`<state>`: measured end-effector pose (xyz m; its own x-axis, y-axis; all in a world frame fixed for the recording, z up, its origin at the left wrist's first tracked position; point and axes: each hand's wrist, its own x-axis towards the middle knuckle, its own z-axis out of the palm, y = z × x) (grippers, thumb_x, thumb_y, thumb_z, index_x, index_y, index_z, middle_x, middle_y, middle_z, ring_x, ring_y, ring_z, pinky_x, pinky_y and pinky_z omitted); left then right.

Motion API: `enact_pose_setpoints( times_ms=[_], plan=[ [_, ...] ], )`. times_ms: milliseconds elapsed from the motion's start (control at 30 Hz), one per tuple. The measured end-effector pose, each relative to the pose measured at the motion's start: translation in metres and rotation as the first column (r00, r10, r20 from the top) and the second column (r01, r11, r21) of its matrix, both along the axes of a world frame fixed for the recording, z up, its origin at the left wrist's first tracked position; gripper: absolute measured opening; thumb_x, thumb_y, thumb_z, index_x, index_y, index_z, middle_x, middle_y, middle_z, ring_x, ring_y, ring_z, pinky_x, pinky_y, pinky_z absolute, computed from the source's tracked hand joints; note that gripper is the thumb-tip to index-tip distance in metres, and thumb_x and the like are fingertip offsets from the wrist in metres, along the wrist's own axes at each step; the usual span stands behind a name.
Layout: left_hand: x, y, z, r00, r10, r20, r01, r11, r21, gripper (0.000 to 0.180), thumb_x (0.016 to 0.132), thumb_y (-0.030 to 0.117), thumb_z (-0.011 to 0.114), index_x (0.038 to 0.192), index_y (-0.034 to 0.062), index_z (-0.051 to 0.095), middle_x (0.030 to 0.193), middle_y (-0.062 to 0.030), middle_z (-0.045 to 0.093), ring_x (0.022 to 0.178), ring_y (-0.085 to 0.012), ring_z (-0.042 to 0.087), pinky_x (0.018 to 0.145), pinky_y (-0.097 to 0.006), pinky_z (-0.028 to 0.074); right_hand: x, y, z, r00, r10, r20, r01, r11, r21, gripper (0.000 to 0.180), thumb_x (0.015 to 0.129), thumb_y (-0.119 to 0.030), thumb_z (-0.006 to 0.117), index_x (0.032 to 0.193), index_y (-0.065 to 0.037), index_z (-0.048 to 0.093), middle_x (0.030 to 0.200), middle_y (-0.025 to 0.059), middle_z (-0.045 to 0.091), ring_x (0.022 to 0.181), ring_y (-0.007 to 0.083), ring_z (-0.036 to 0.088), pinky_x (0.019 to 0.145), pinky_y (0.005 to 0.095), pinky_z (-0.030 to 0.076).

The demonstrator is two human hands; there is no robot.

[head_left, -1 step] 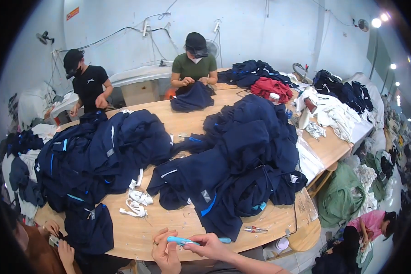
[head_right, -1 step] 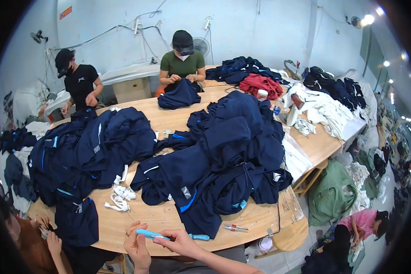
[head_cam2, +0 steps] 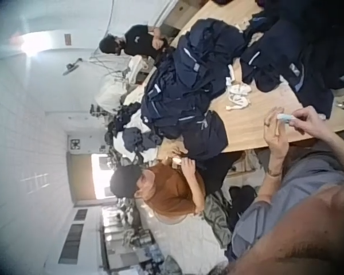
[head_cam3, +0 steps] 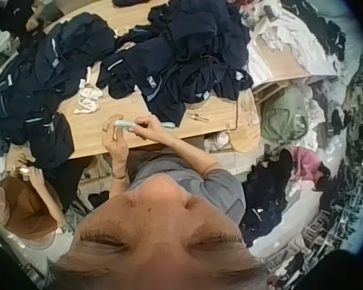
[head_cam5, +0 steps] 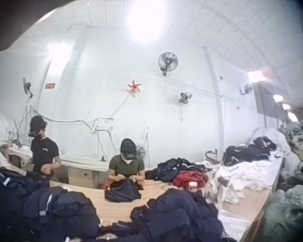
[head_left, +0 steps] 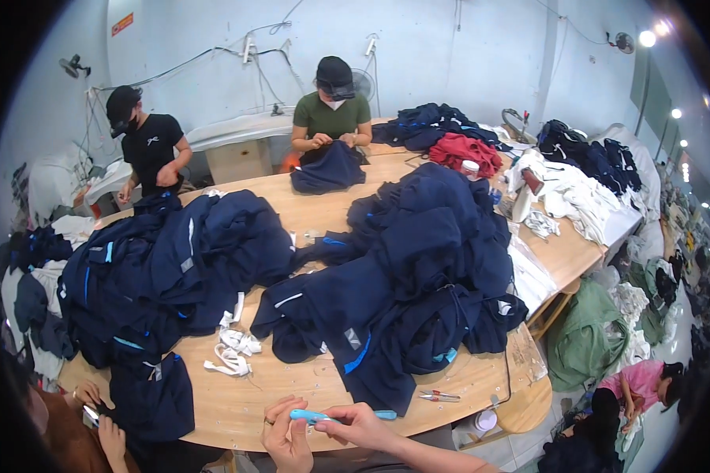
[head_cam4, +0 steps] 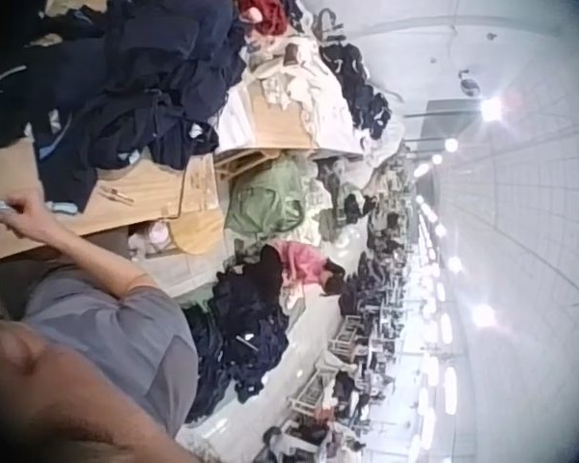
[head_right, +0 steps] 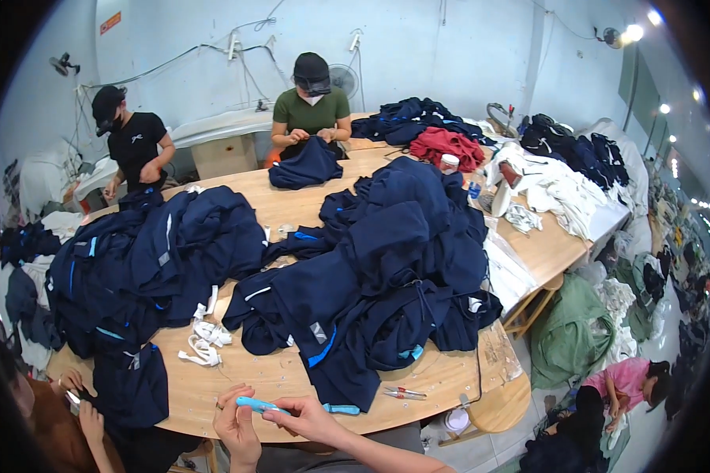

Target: Trimming loose threads from navy blue jackets or pants using a pair of small thread snips.

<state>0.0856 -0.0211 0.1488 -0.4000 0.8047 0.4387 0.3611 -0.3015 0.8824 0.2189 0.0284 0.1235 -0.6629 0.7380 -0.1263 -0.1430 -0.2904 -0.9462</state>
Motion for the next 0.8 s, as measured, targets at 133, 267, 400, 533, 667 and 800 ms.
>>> enact_pose_setpoints(
  times_ms=[133,267,400,533,667,800],
  plan=[
    [-0.001,0.006,0.001,0.869,-0.031,-0.495,0.078,0.994,0.073,0.021,0.082,0.018,0.06,0.094,0.0001,0.063,0.115,-0.0165,0.048,0.108,-0.0311,0.047,0.088,-0.038,0.039,0.004,-0.001,-0.01,0.891,-0.164,-0.423,-0.111,0.825,-0.555,0.036,0.094,-0.03,0.046,0.116,-0.002,0.053,0.086,0.0033,0.059,0.08,0.0118,0.058,0.074,0.0255,0.047],
    [0.003,0.011,0.012,0.786,-0.15,-0.6,0.244,0.967,0.077,0.031,0.069,0.018,0.075,0.097,0.0064,0.067,0.108,-0.0151,0.056,0.11,-0.034,0.048,0.094,-0.046,0.038,0.005,0.008,0.003,0.821,-0.159,-0.549,-0.231,0.786,-0.574,0.04,0.096,-0.032,0.04,0.12,-0.001,0.048,0.102,0.009,0.059,0.098,0.0159,0.056,0.087,0.03,0.044],
    [0.01,0.01,0.009,0.756,-0.332,-0.564,0.427,0.903,0.041,0.036,0.067,0.02,0.076,0.101,0.0124,0.068,0.125,-0.0202,0.045,0.117,-0.0349,0.042,0.1,-0.046,0.032,0.021,0.014,-0.005,0.847,-0.123,-0.518,-0.099,0.919,-0.381,0.038,0.096,-0.027,0.039,0.121,0.002,0.046,0.101,0.0131,0.06,0.099,0.0203,0.058,0.088,0.03,0.043],
    [0.008,-0.001,-0.011,0.924,-0.307,-0.229,0.33,0.941,0.072,0.04,0.077,0.022,0.068,0.111,0.002,0.061,0.127,-0.0197,0.044,0.118,-0.0336,0.042,0.096,-0.042,0.035,0.04,0.013,0.055,0.839,-0.219,-0.498,0.325,0.936,0.136,0.034,0.097,-0.022,0.037,0.12,0.002,0.044,0.095,0.011,0.06,0.097,0.021,0.057,0.087,0.0321,0.042],
    [-0.019,0.019,-0.079,0.957,-0.003,-0.292,-0.013,0.998,-0.054,0.033,0.084,0.023,0.062,0.104,-0.0038,0.061,0.109,-0.0168,0.056,0.098,-0.0226,0.053,0.085,-0.034,0.042,0.057,0.011,0.119,0.822,0.053,-0.567,0.507,0.385,0.771,0.029,0.095,-0.017,0.039,0.116,0.002,0.044,0.087,0.0141,0.06,0.084,0.0212,0.061,0.079,0.0304,0.045],
    [-0.03,0.027,-0.105,0.996,0.036,-0.087,-0.059,0.957,-0.285,0.045,0.085,0.03,0.06,0.113,-0.0037,0.052,0.111,-0.0208,0.054,0.101,-0.0362,0.051,0.085,-0.044,0.042,0.046,0.011,0.146,0.713,0.227,-0.663,0.578,0.345,0.739,0.04,0.095,-0.032,0.037,0.109,0.001,0.056,0.095,0.0149,0.064,0.086,0.0317,0.063,0.079,0.0391,0.044]
  ],
)
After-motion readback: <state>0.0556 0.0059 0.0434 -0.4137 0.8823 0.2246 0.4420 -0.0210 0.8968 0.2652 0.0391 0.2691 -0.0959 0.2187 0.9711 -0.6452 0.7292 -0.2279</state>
